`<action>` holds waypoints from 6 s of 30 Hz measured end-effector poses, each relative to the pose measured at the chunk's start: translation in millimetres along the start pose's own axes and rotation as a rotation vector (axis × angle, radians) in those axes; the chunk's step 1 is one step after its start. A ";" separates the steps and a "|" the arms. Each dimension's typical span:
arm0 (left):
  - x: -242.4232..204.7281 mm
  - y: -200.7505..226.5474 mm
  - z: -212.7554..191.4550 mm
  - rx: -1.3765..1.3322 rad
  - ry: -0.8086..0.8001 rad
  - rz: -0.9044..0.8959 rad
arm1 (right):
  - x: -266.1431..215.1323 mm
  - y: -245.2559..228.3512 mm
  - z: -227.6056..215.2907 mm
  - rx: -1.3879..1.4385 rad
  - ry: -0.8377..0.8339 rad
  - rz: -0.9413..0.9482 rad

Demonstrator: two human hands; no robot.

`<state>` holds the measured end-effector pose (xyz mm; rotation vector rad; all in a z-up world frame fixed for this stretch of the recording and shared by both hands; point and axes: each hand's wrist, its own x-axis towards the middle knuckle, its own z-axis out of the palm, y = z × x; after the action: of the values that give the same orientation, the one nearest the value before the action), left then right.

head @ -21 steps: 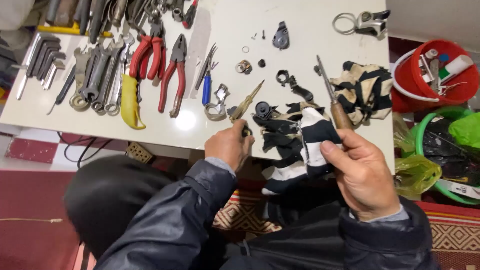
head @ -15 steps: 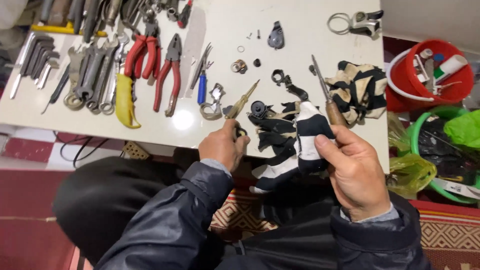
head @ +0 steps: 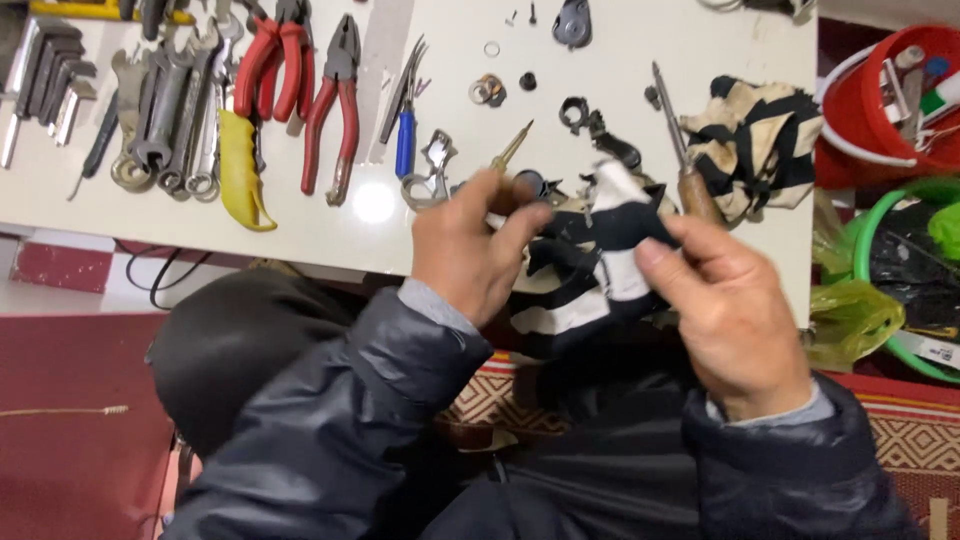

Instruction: Cleaning and reassembling internal bicycle gear components on a workbench.

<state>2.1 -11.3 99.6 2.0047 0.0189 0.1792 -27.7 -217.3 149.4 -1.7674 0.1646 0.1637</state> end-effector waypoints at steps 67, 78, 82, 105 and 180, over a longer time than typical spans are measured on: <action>40.4 24.6 14.8 -1.128 -0.396 -0.602 | 38.4 -22.1 20.1 -0.277 0.194 -0.375; 43.0 24.6 14.8 -1.045 -0.522 -0.528 | 36.6 -32.4 27.2 -0.548 0.270 -0.550; 42.8 22.2 19.5 -1.048 -0.542 -0.507 | 35.3 -30.9 28.3 -0.459 0.305 -0.442; 38.9 19.4 23.3 -1.104 -0.515 -0.504 | 37.5 -33.7 28.5 -0.573 0.364 -0.481; -15.5 -115.0 -28.1 0.116 -0.044 -0.373 | 24.4 -23.5 37.7 -0.663 0.116 -0.404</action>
<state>-9.2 61.7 5.8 2.0797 0.3793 -0.1071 0.1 -176.2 159.5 -2.4290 -0.1899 -0.2035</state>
